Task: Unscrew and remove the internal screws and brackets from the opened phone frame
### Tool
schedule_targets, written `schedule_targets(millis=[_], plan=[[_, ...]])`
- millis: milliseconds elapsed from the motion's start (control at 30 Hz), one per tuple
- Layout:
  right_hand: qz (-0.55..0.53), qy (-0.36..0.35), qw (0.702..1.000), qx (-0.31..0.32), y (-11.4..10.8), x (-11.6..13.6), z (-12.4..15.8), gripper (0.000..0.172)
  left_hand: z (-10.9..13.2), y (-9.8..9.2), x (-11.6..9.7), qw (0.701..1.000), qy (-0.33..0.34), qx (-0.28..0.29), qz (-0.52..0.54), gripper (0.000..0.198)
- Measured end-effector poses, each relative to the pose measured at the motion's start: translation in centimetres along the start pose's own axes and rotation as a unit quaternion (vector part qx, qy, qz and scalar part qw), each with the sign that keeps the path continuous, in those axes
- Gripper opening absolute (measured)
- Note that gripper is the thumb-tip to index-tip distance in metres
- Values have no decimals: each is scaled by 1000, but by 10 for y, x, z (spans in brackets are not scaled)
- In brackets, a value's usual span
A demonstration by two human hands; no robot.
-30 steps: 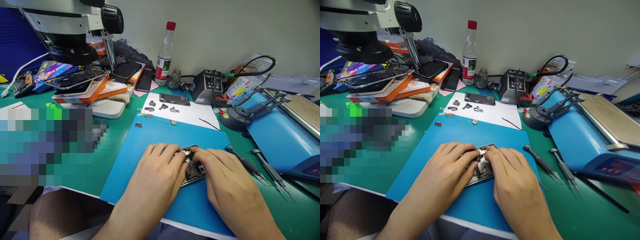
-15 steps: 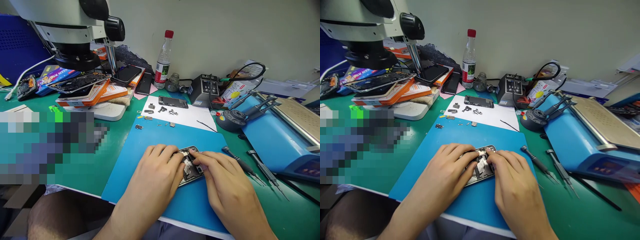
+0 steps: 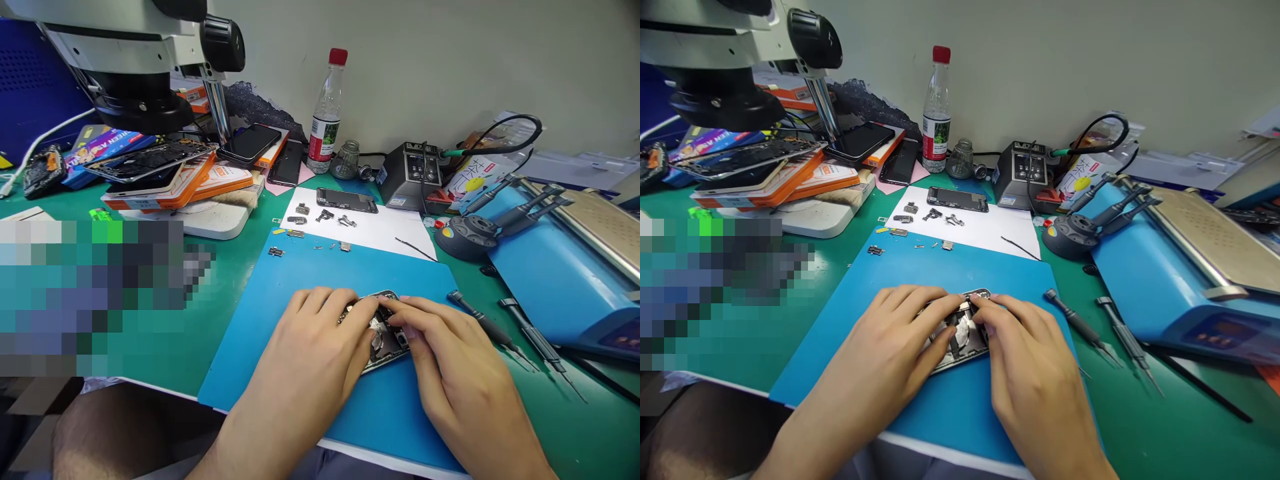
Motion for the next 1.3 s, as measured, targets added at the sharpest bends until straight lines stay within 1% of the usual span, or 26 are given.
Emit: schedule_targets(millis=[100,200,333,467,600,667,733,767,867,933,967,1033,1133,1300], plan=[[6,-2,1000,-2,-1,1,0,30,-2,2,-1,1000,-5,10,-15,37],[8,-7,1000,-2,-2,2,0,30,-3,3,-2,999,-5,9,-30,36],[22,-22,999,-6,-3,4,0,30,-4,5,-1,999,-6,7,-44,30],[55,-53,997,-16,-3,9,-3,33,-5,5,-1,999,-2,-1,-44,27],[82,-92,992,-17,-3,13,-6,33,-3,4,-3,999,4,-8,-38,29],[83,-101,991,-19,-3,13,-6,33,-2,4,-3,999,7,-11,-39,30],[60,-87,994,-14,-3,11,-4,32,-3,4,-4,999,11,-13,-45,30],[39,-69,997,-7,-3,8,-2,32,-3,5,-4,999,12,-13,-48,30],[-28,14,999,6,-2,-1,3,29,-4,6,-3,999,10,-13,-51,29],[-39,52,998,-10,-4,-5,5,26,-4,7,-3,999,7,-12,-50,30],[-34,55,998,-21,-5,-5,5,24,-3,7,-3,999,7,-12,-49,30],[-15,37,999,-28,-5,-4,5,25,-3,6,-4,999,6,-11,-46,30],[-3,12,1000,-9,-1,-2,4,29,-2,6,-4,999,2,-5,-37,29],[3,13,1000,10,2,-3,5,33,-2,6,-4,999,5,-1,-32,27]])
Point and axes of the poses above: each hand's wrist, its own z-axis away from the middle knuckle, its own y-axis out of the palm, x = y × z, the point moved 5 cm from there along -z, towards the middle knuckle, and after that the axes turned 8 degrees about z, right-handed, at the moved point
